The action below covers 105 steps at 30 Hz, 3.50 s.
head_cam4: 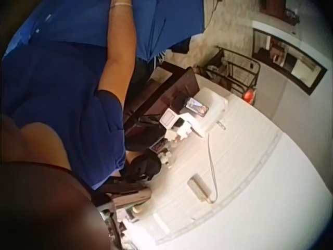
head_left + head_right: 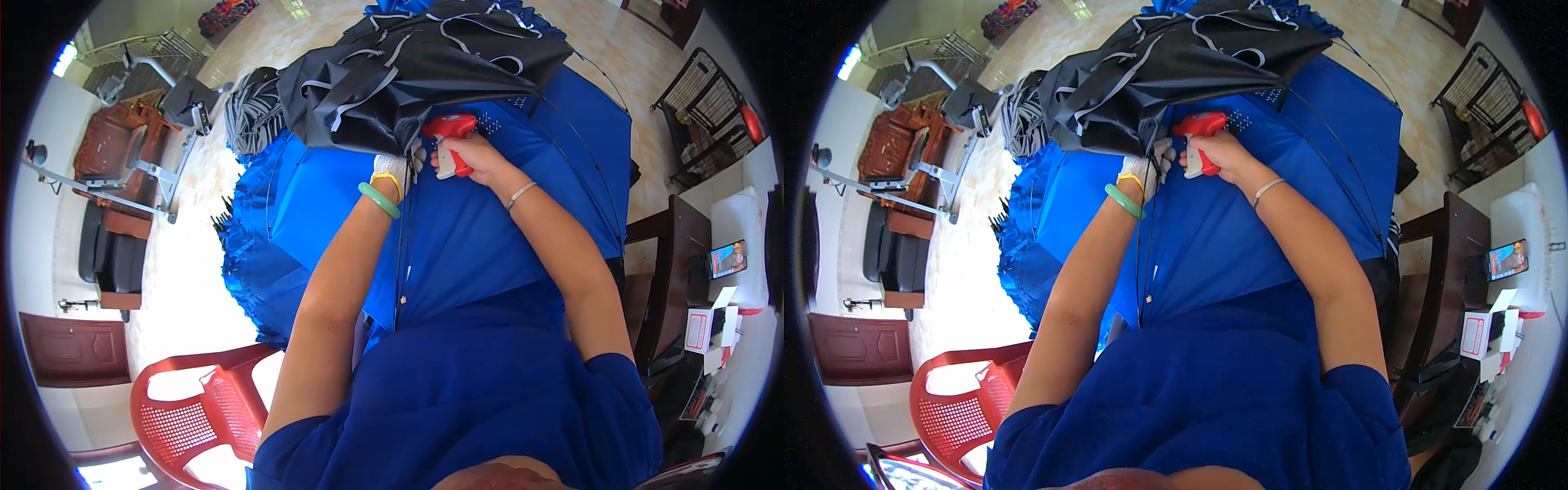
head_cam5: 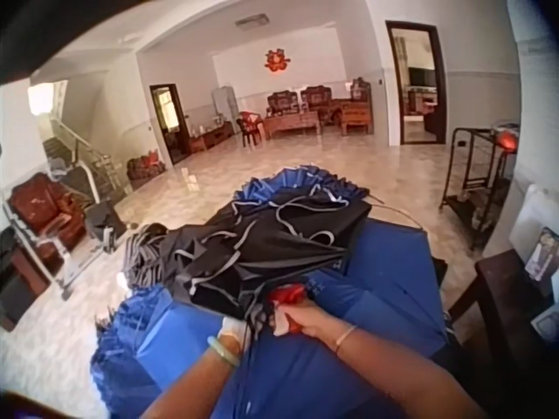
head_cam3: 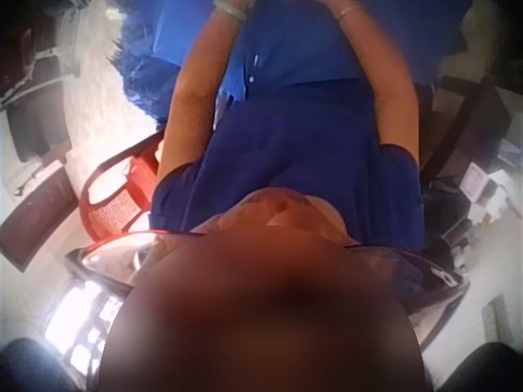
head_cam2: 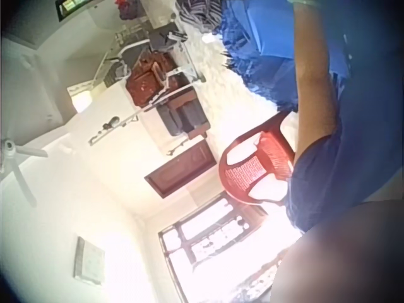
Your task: Assembling and tagging umbrella canopies to their frames in a factory environment.
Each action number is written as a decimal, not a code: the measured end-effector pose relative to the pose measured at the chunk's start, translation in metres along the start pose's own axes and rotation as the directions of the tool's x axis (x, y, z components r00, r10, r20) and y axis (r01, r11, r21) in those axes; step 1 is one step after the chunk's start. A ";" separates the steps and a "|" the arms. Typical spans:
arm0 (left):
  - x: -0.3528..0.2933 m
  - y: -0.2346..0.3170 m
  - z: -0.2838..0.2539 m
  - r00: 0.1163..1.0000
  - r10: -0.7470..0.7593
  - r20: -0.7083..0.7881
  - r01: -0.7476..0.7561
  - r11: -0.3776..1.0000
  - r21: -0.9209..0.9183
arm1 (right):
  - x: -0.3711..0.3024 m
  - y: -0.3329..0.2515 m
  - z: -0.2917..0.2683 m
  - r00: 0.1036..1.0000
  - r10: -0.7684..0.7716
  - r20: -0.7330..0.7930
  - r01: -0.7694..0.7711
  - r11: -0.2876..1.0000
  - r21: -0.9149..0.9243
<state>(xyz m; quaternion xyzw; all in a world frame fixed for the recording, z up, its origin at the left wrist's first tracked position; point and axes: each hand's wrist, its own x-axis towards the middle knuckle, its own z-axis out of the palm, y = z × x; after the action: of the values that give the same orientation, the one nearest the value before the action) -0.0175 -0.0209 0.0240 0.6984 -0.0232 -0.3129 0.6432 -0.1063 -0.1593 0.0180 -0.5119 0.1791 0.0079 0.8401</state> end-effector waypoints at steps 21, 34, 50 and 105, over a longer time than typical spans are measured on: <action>-0.035 0.009 0.009 0.998 0.047 -0.037 -0.049 0.998 -0.042 | -0.007 0.003 -0.005 0.999 -0.004 0.046 0.004 1.000 0.005; -0.024 0.056 -0.013 0.985 -0.109 0.137 0.112 0.994 -0.015 | 0.007 -0.020 -0.009 0.992 0.020 0.124 -0.039 0.986 0.160; -0.119 -0.021 -0.037 0.798 0.598 0.075 -0.198 0.143 0.970 | -0.035 -0.029 0.006 0.974 -0.075 0.214 0.113 0.979 -0.171; -0.117 -0.070 -0.025 0.754 0.637 0.162 -0.181 -0.036 0.983 | -0.089 0.079 0.025 0.994 0.009 0.113 0.000 0.997 -0.075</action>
<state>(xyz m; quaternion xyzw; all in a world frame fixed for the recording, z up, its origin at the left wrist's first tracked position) -0.1253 0.0643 0.0073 0.9365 -0.3196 0.1225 0.0760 -0.1973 -0.0846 -0.0120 -0.5414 0.1321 0.0454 0.8291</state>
